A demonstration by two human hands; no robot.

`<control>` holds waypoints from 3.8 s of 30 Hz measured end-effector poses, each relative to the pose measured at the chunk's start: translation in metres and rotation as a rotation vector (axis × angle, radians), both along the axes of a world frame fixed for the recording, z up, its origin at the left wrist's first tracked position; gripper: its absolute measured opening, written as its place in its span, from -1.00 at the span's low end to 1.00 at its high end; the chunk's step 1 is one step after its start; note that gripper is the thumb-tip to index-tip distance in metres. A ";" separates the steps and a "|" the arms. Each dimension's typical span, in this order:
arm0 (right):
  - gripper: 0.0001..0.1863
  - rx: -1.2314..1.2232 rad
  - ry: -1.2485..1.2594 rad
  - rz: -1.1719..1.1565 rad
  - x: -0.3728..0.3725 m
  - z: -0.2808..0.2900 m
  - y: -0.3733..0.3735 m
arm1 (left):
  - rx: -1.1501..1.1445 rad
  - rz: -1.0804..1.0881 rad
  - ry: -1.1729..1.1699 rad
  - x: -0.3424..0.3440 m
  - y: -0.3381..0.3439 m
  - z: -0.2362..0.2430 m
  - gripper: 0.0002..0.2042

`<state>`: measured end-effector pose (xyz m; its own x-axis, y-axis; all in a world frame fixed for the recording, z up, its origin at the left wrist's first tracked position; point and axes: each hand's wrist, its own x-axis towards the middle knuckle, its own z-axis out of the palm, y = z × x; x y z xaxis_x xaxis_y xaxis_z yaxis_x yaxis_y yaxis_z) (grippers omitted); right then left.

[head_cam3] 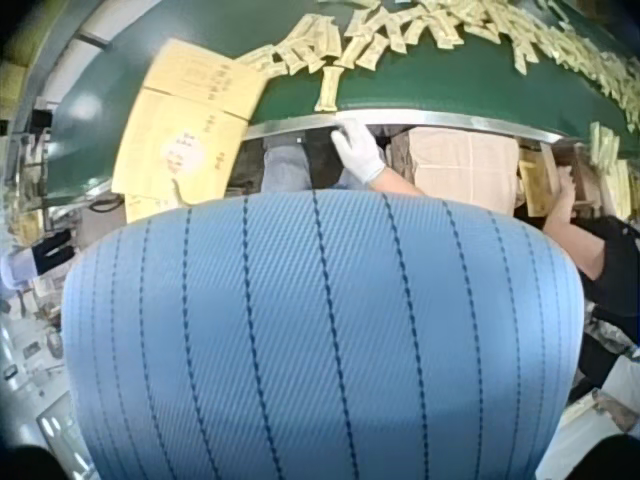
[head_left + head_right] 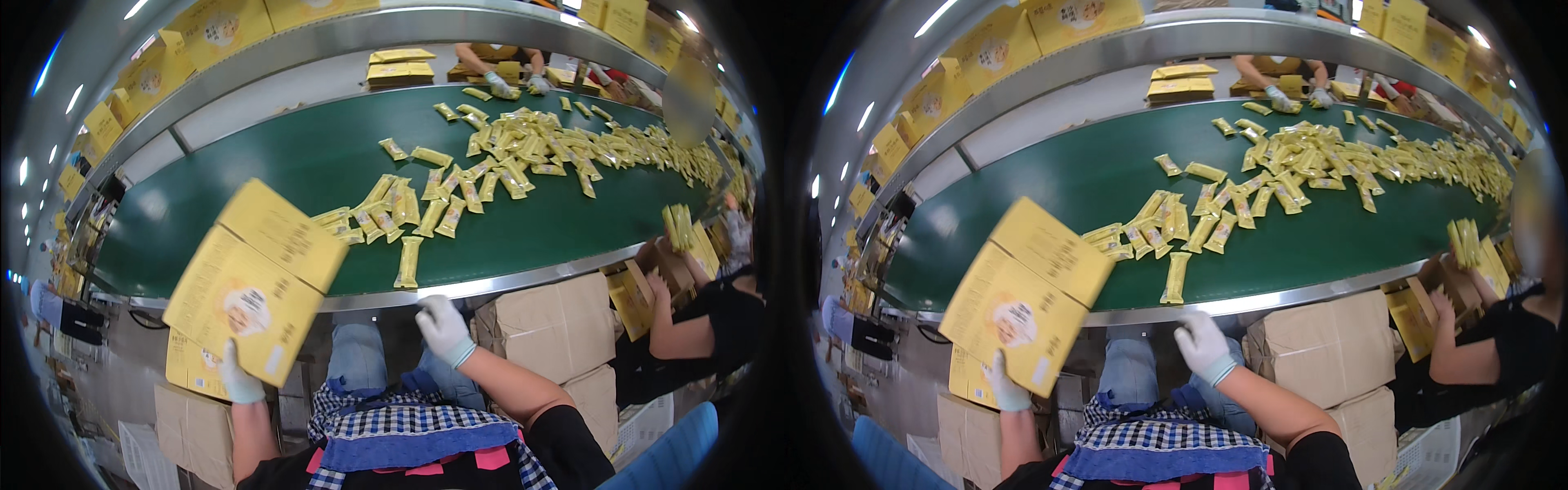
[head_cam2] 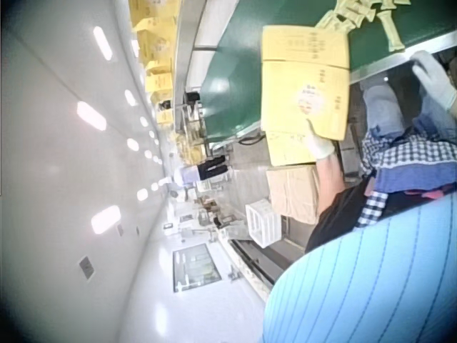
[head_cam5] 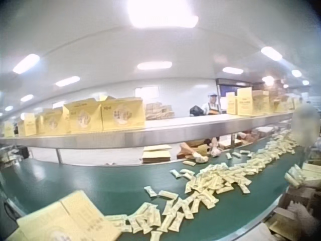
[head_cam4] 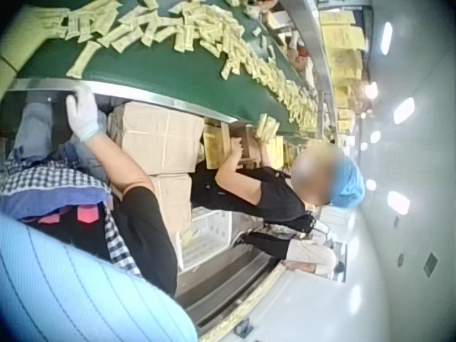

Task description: The person picks up yellow packages from a conveyor belt and stacks them inside small boxes, then places the filled boxes onto a stack.

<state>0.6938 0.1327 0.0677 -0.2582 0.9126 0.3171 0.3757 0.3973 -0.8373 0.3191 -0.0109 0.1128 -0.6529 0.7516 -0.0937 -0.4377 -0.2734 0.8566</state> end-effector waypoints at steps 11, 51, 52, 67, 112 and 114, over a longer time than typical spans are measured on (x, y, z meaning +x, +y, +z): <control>-0.55 0.280 -0.369 0.479 -0.097 -0.051 0.057 | -0.027 0.251 -0.050 -0.016 0.170 -0.088 -0.50; -0.33 -0.726 0.201 -0.248 0.036 -0.086 -0.138 | -0.208 -0.709 -0.059 0.027 -0.041 -0.063 -0.46; -0.33 -0.728 0.088 -0.251 0.031 -0.081 -0.148 | -0.192 -0.739 -0.020 0.020 -0.041 -0.077 -0.50; -0.51 -0.548 -0.428 -0.402 0.058 -0.113 -0.065 | -0.547 -0.612 0.453 0.049 0.056 -0.232 -0.60; -0.41 -0.550 -0.033 0.061 0.055 0.077 -0.027 | -0.026 -0.725 0.940 0.111 0.029 0.011 -0.74; -0.37 -0.350 -0.211 0.354 0.046 0.130 -0.034 | -0.074 -0.486 1.009 0.122 0.032 0.005 -0.60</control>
